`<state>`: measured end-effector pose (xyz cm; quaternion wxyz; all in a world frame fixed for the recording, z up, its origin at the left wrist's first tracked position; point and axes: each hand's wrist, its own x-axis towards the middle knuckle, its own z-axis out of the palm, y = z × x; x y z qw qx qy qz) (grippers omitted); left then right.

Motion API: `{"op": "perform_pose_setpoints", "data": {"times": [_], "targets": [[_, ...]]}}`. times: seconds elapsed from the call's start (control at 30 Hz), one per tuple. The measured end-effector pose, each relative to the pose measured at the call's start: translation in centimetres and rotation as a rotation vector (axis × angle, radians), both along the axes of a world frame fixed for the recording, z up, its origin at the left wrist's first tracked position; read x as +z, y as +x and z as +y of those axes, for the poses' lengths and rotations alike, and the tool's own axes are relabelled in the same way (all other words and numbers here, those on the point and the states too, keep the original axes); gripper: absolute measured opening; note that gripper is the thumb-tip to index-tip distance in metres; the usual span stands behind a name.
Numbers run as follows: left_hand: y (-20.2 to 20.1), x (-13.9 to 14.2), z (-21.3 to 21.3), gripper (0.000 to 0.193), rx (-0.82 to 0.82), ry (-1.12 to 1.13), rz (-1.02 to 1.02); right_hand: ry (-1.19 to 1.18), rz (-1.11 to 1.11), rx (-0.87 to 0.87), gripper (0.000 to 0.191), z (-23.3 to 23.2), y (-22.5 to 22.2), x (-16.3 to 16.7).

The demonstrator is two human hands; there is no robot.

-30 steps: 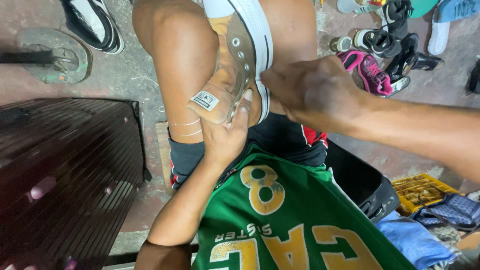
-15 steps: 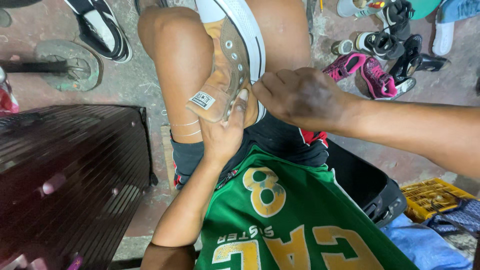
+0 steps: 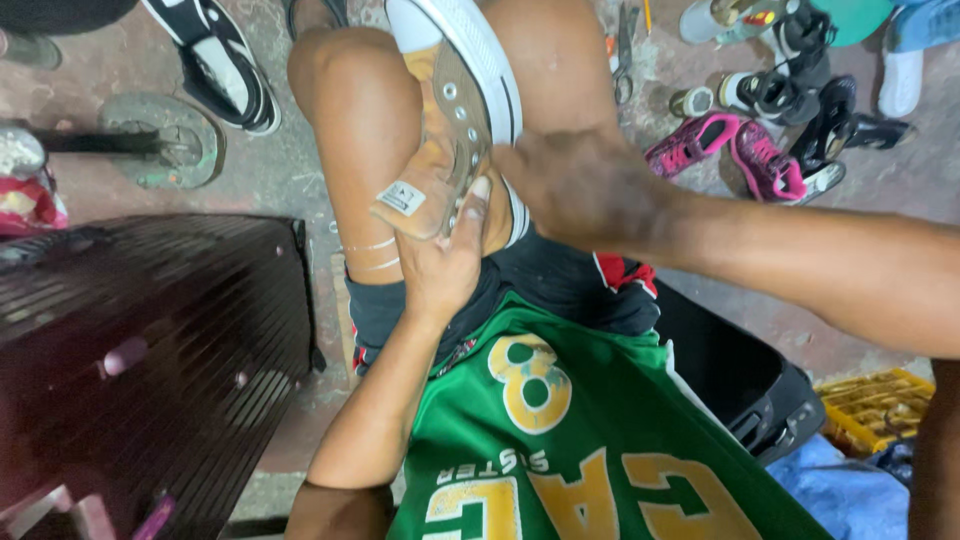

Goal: The person holds a brown canvas sneaker on their lap and uses a needle and thread to stitch along the white rubber sole. They repeatedly push the needle through the sole and pull the thread tight to secure the seam.

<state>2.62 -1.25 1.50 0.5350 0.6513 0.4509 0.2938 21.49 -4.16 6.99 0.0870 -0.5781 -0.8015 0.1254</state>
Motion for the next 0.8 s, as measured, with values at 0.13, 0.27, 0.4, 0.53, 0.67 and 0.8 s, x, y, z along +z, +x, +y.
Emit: {"op": "perform_pose_setpoints", "data": {"times": [0.13, 0.27, 0.4, 0.53, 0.67, 0.8], "targets": [[0.4, 0.5, -0.2, 0.021, 0.0, 0.027, -0.058, -0.192, -0.041, -0.195, 0.018, 0.8, 0.5, 0.3], [-0.8, 0.7, -1.0, 0.023, -0.053, -0.107, -0.064, -0.083, 0.12, -0.163, 0.015, -0.9, 1.1, 1.2], [-7.3, 0.2, -2.2, 0.016, -0.081, -0.318, -0.267, -0.115, 0.273, -0.185, 0.013, -1.9, 2.8, 1.4], [-13.7, -0.1, -1.1, 0.027, 0.337, -0.481, -0.274, -0.341, 0.37, -0.385, 0.006, -2.7, 4.6, 1.1], [-14.2, 1.7, -0.2, 0.02, 0.349, 0.368, 0.409, -0.35, 0.577, -0.397, 0.007, -3.2, 5.6, 0.4], [-9.9, 2.9, -1.6, 0.058, 0.031, 0.509, 0.297, -0.399, 0.598, -0.507, 0.007, -3.8, 5.6, -0.1]]}}
